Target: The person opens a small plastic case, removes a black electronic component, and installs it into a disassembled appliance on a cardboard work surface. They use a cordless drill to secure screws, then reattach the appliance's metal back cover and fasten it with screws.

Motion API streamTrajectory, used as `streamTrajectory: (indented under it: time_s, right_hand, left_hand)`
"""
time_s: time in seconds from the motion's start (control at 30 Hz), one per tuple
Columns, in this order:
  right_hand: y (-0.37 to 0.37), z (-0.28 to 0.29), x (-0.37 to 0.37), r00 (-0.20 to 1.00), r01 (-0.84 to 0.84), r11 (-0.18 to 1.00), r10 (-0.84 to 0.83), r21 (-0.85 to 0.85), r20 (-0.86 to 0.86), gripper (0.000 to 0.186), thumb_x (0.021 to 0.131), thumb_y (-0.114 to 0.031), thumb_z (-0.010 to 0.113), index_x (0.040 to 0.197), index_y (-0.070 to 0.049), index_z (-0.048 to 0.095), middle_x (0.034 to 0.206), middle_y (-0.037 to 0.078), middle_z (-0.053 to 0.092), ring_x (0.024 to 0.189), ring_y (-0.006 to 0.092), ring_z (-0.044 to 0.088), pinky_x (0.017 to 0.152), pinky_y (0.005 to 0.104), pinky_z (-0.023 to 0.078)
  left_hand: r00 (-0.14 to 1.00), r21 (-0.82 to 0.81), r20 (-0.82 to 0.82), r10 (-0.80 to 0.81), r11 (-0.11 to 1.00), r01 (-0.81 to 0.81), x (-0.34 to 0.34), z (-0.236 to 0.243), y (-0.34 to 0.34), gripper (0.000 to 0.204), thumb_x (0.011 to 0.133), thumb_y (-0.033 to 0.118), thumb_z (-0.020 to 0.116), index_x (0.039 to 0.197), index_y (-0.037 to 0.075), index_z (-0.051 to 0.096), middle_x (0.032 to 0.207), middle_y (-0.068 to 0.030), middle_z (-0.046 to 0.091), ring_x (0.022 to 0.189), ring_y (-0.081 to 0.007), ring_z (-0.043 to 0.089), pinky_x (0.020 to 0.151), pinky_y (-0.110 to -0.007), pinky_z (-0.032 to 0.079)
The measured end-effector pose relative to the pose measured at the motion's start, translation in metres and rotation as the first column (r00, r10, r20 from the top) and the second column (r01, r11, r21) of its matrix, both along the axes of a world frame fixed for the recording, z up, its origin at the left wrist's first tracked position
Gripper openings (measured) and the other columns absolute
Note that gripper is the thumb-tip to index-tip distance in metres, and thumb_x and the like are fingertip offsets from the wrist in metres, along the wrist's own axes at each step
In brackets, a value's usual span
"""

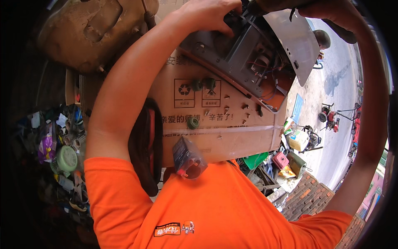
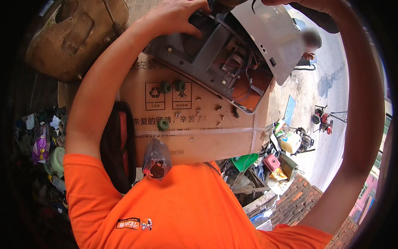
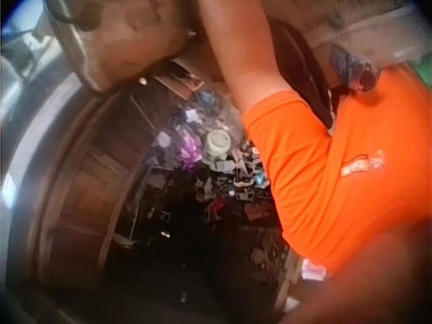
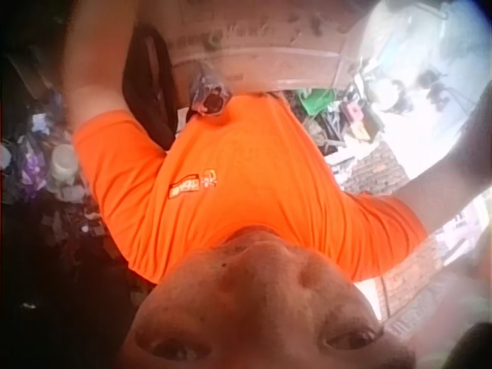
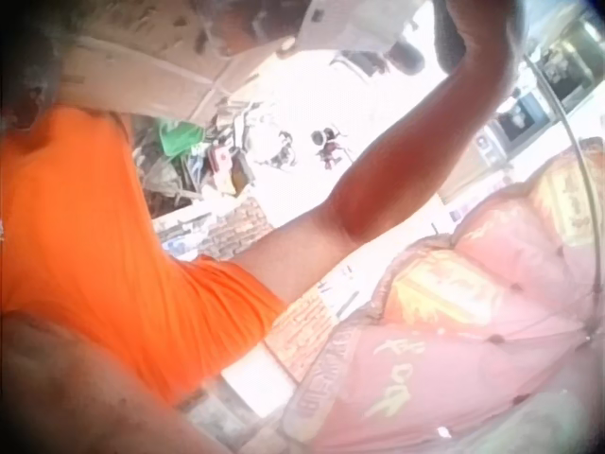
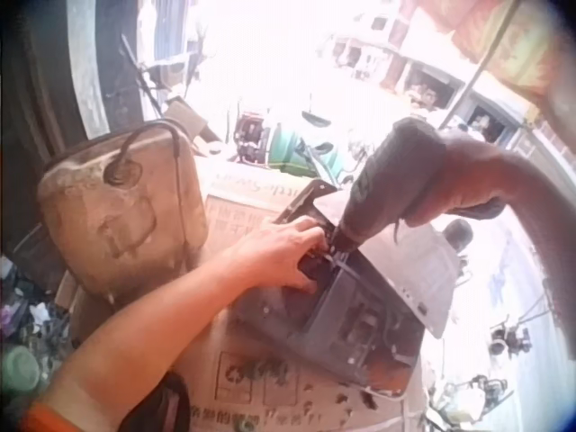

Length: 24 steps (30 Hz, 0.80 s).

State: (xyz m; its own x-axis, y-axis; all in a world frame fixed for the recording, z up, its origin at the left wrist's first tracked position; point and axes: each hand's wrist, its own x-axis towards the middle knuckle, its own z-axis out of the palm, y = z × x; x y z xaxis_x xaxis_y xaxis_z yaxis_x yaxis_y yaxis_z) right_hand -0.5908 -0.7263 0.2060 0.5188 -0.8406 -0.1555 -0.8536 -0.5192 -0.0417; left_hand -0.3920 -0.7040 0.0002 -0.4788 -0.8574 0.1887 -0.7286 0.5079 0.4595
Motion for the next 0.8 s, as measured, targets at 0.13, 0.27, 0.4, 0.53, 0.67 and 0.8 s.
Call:
streamTrajectory:
  time_s: [0.13, 0.27, 0.4, 0.53, 0.67, 0.8]
  right_hand:
    - [-0.001, 0.015, -0.028, 0.989, 0.073, 0.991, -0.086, 0.11, 0.122, 0.043, 0.069, -0.007, 0.086, 0.108, -0.001, 0.071, 0.101, 0.009, 0.073, 0.094, 0.0182, 0.067, 0.084, 0.032, 0.054]
    - [-0.003, 0.031, -0.108, 0.982, -0.023, 0.994, 0.002, 0.11, 0.19, 0.036, 0.078, -0.008, 0.08, 0.113, -0.008, 0.072, 0.106, 0.007, 0.073, 0.097, 0.0209, 0.068, 0.088, 0.0335, 0.053]
    - [0.064, 0.01, -0.211, 0.924, 0.184, 0.978, -0.206, 0.098, 0.321, 0.039, 0.08, -0.008, 0.078, 0.118, -0.009, 0.07, 0.11, 0.006, 0.072, 0.1, 0.0222, 0.067, 0.092, 0.0355, 0.051]
    - [0.171, -0.046, -0.287, 0.771, 0.395, 0.909, -0.408, 0.135, 0.488, 0.047, 0.077, -0.007, 0.078, 0.122, -0.007, 0.067, 0.113, 0.007, 0.07, 0.102, 0.0224, 0.066, 0.093, 0.0371, 0.05]
    - [0.263, -0.113, -0.322, 0.612, 0.488, 0.856, -0.475, 0.171, 0.632, 0.054, 0.074, -0.005, 0.078, 0.126, -0.004, 0.064, 0.116, 0.008, 0.068, 0.103, 0.0227, 0.065, 0.094, 0.0388, 0.049]
    - [0.323, -0.161, -0.321, 0.371, 0.598, 0.751, -0.571, 0.282, 0.732, 0.06, 0.071, -0.004, 0.079, 0.129, -0.003, 0.062, 0.122, 0.01, 0.066, 0.11, 0.0234, 0.062, 0.099, 0.0405, 0.045]
  left_hand:
    - [1.0, 0.039, -0.007, 0.003, 0.999, -0.002, -0.004, 0.01, 0.004, 0.061, 0.07, 0.031, 0.085, 0.122, 0.012, 0.059, 0.122, -0.0092, 0.056, 0.11, -0.0304, 0.062, 0.092, -0.042, 0.052]
    - [0.989, -0.184, 0.115, 0.095, 0.98, -0.073, -0.002, -0.027, -0.005, 0.074, 0.068, 0.047, 0.083, 0.13, 0.019, 0.055, 0.144, 0.0007, 0.049, 0.119, -0.0243, 0.06, 0.099, -0.045, 0.042]
    - [0.983, -0.263, 0.118, 0.139, 0.959, -0.104, -0.005, -0.03, -0.003, 0.078, 0.069, 0.049, 0.082, 0.133, 0.014, 0.053, 0.145, -0.0075, 0.048, 0.125, -0.0284, 0.055, 0.102, -0.046, 0.04]
    - [0.984, -0.375, 0.105, 0.141, 0.923, -0.092, -0.009, -0.042, -0.008, 0.077, 0.071, 0.051, 0.082, 0.134, 0.015, 0.053, 0.143, -0.0134, 0.048, 0.132, -0.034, 0.048, 0.105, -0.047, 0.039]
    - [0.992, -0.434, 0.079, 0.097, 0.899, -0.053, -0.006, -0.038, -0.006, 0.067, 0.072, 0.05, 0.082, 0.126, 0.016, 0.061, 0.137, -0.0111, 0.05, 0.129, -0.0342, 0.05, 0.107, -0.046, 0.037]
    - [0.992, -0.486, 0.109, 0.062, 0.874, -0.001, -0.004, -0.024, 0.006, 0.051, 0.074, 0.043, 0.083, 0.114, 0.014, 0.07, 0.127, -0.0071, 0.055, 0.121, -0.0296, 0.055, 0.107, -0.044, 0.037]
